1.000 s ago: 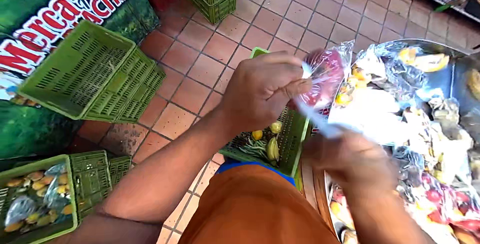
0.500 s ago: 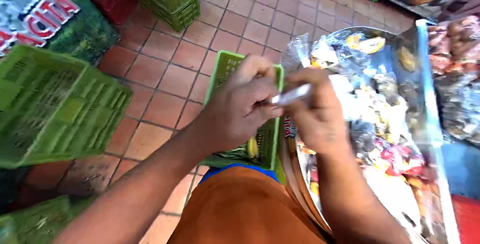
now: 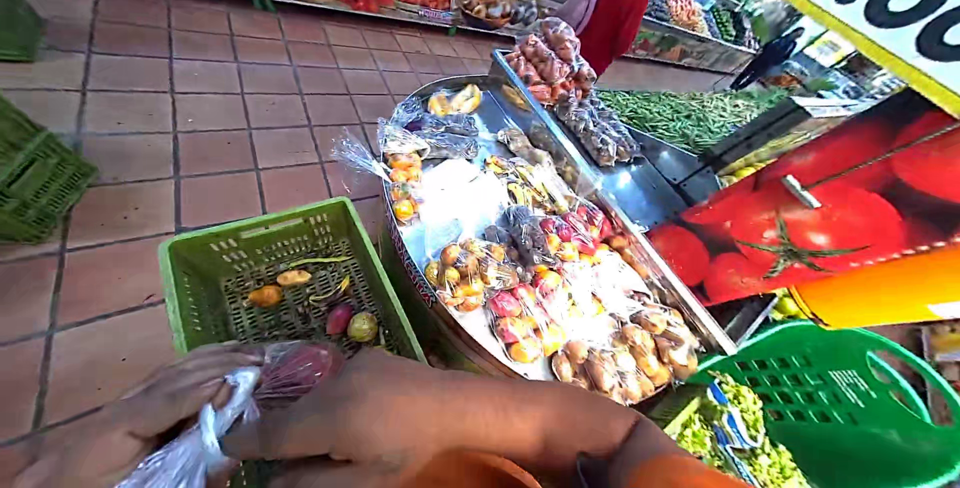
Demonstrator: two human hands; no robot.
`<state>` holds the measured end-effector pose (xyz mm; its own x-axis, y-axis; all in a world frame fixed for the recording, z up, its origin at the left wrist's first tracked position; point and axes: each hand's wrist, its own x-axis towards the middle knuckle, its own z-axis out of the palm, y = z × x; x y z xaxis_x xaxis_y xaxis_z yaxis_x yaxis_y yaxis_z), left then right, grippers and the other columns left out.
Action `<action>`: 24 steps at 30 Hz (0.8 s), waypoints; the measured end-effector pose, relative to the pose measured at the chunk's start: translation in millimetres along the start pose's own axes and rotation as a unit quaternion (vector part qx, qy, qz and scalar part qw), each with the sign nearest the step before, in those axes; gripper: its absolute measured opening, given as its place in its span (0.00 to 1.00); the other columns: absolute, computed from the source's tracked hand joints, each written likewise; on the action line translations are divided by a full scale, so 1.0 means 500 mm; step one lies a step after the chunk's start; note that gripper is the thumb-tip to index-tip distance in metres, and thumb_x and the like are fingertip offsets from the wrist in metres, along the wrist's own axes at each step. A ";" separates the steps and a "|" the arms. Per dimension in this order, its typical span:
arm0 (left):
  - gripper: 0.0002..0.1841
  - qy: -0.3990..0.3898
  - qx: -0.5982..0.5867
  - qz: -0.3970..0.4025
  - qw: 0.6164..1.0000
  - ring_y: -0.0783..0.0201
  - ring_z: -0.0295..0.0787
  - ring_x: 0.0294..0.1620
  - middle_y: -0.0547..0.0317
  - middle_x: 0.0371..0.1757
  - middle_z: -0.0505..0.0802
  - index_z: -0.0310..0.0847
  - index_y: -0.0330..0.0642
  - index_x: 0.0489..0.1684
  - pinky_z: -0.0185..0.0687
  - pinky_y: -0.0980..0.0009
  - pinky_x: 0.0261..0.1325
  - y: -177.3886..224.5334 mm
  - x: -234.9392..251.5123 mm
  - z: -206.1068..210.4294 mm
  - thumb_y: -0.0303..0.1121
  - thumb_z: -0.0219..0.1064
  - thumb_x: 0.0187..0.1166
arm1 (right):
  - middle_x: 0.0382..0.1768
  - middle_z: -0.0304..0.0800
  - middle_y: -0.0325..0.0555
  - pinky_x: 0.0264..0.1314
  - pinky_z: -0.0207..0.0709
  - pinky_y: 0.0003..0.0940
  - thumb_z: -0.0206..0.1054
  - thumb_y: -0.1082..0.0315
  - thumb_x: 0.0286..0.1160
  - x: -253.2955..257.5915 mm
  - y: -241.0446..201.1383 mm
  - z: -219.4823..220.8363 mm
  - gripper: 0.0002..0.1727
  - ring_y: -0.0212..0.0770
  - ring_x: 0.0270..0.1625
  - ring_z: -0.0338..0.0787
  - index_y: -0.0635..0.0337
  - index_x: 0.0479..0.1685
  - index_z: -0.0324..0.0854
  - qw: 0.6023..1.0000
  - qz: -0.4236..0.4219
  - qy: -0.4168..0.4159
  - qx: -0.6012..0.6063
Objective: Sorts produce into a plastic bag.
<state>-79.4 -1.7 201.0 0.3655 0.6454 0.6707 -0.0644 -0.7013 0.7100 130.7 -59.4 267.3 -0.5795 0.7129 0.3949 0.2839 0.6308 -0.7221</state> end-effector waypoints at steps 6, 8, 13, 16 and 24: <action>0.04 -0.051 0.002 -0.035 0.998 0.69 0.92 0.55 0.58 0.46 0.94 0.82 0.40 0.40 0.88 0.68 0.62 0.069 0.060 0.080 0.30 0.68 0.80 | 0.48 0.91 0.54 0.38 0.89 0.41 0.65 0.71 0.79 -0.062 0.040 -0.043 0.11 0.44 0.44 0.93 0.64 0.53 0.89 0.977 -0.024 0.197 -0.083; 0.02 -0.084 -0.003 -0.014 0.996 0.69 0.92 0.59 0.61 0.48 0.96 0.84 0.42 0.41 0.88 0.67 0.66 0.076 0.086 0.113 0.29 0.69 0.80 | 0.40 0.92 0.52 0.44 0.88 0.40 0.62 0.76 0.78 -0.077 0.049 -0.075 0.10 0.42 0.43 0.92 0.69 0.44 0.89 0.960 -0.013 0.279 0.005; 0.11 -0.239 -0.221 -0.016 0.945 0.58 0.88 0.65 0.58 0.53 0.94 0.85 0.46 0.47 0.74 0.51 0.79 0.074 0.149 0.228 0.44 0.65 0.84 | 0.30 0.89 0.45 0.39 0.82 0.26 0.62 0.72 0.83 -0.139 0.057 -0.189 0.13 0.27 0.33 0.85 0.73 0.35 0.86 0.898 0.061 0.372 0.226; 0.25 -0.188 -0.284 -0.095 0.935 0.67 0.88 0.62 0.68 0.54 0.94 0.88 0.57 0.51 0.79 0.63 0.72 0.078 0.164 0.337 0.65 0.54 0.83 | 0.32 0.91 0.51 0.47 0.84 0.29 0.62 0.75 0.81 -0.193 0.073 -0.265 0.12 0.31 0.39 0.89 0.76 0.35 0.86 0.905 0.019 0.385 0.179; 0.11 -0.164 -0.148 -0.135 0.966 0.73 0.92 0.50 0.70 0.48 0.95 0.91 0.55 0.50 0.89 0.72 0.56 0.010 0.199 0.654 0.47 0.64 0.87 | 0.28 0.88 0.42 0.31 0.81 0.22 0.63 0.75 0.79 -0.323 0.127 -0.533 0.08 0.25 0.28 0.84 0.68 0.36 0.85 0.875 0.034 0.459 0.150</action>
<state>260.6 -39.8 201.1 0.6769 0.6287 0.3828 -0.1708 -0.3718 0.9125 445.7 -52.8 309.3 0.3283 0.7780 0.5357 0.0017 0.5666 -0.8240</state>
